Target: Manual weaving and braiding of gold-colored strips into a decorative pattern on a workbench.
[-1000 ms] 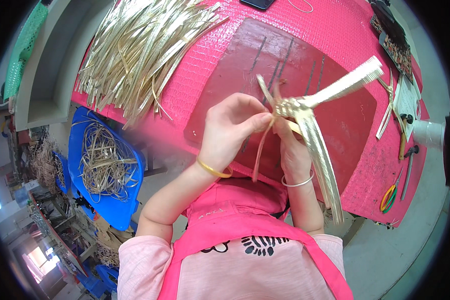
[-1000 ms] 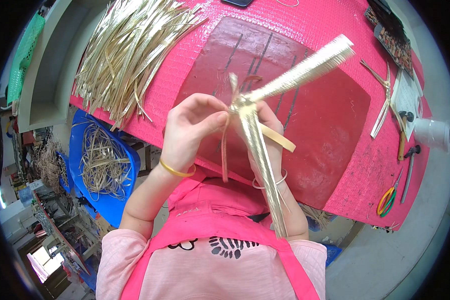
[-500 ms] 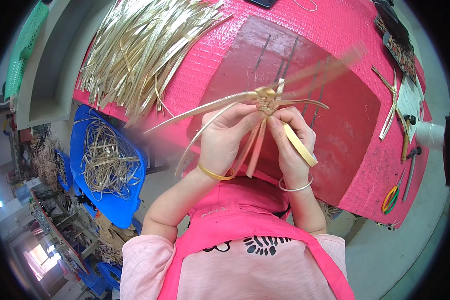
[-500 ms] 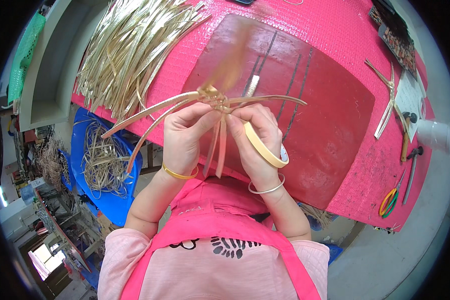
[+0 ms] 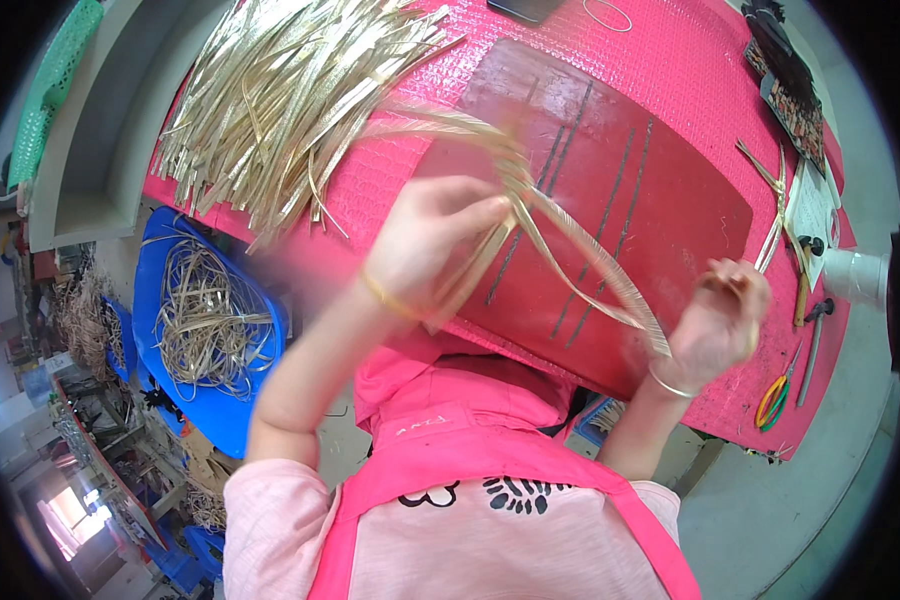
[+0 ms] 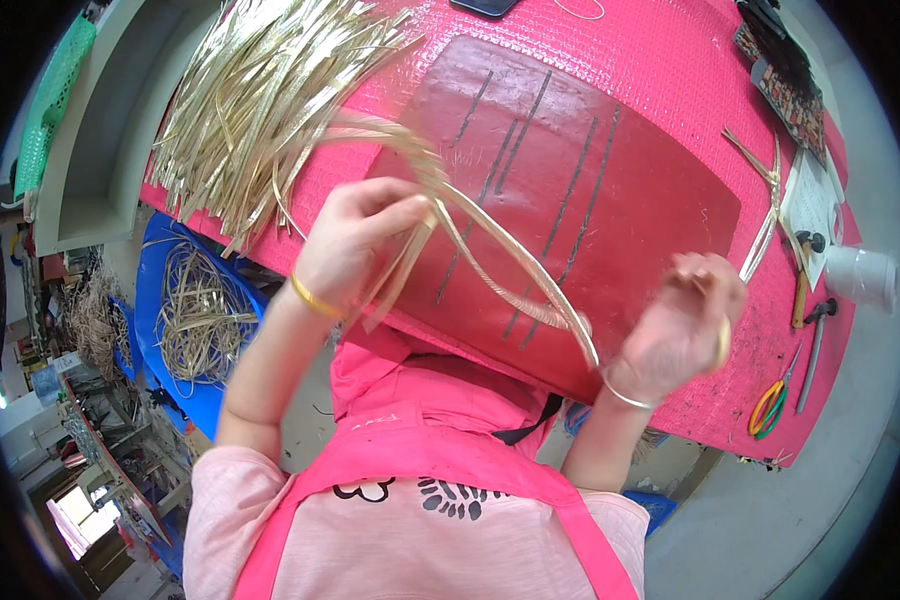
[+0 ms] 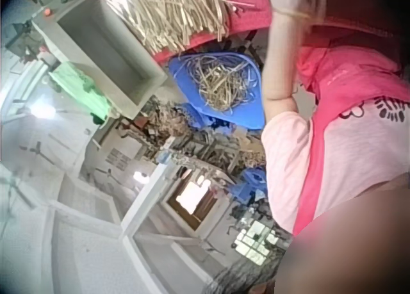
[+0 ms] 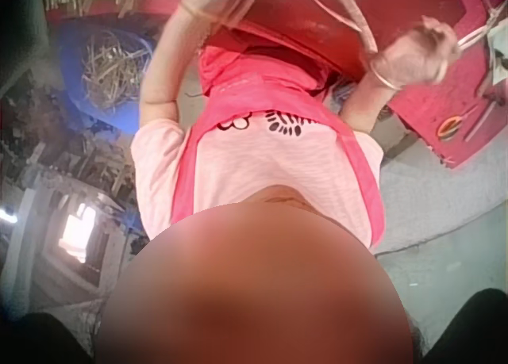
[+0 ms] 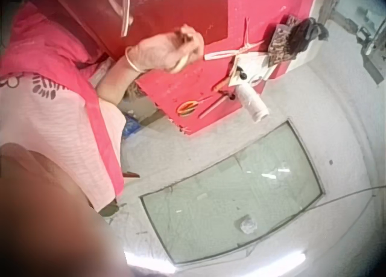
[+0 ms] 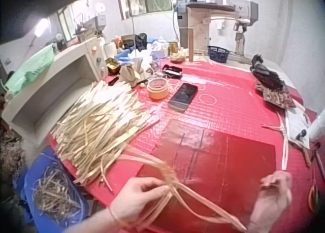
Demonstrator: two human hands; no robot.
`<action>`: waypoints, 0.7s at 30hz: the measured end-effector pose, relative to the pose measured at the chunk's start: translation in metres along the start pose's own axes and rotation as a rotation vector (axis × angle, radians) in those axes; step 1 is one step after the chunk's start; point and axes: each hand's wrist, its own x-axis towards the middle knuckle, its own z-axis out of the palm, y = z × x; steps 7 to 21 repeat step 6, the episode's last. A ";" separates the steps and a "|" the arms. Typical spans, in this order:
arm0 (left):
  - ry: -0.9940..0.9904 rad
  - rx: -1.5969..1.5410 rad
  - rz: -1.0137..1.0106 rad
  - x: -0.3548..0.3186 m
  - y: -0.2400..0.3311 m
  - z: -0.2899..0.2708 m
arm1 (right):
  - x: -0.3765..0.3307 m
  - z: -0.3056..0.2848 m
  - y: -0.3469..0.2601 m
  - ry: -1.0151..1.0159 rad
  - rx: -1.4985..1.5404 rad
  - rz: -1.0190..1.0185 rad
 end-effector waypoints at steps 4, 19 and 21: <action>-0.492 1.149 0.301 0.045 0.019 -0.023 | -0.024 0.053 -0.017 -0.475 -0.652 -0.041; -0.554 1.394 0.354 0.058 0.028 -0.018 | -0.026 0.064 0.003 -0.861 -0.866 -0.231; -0.554 1.394 0.354 0.058 0.028 -0.018 | -0.026 0.064 0.003 -0.861 -0.866 -0.231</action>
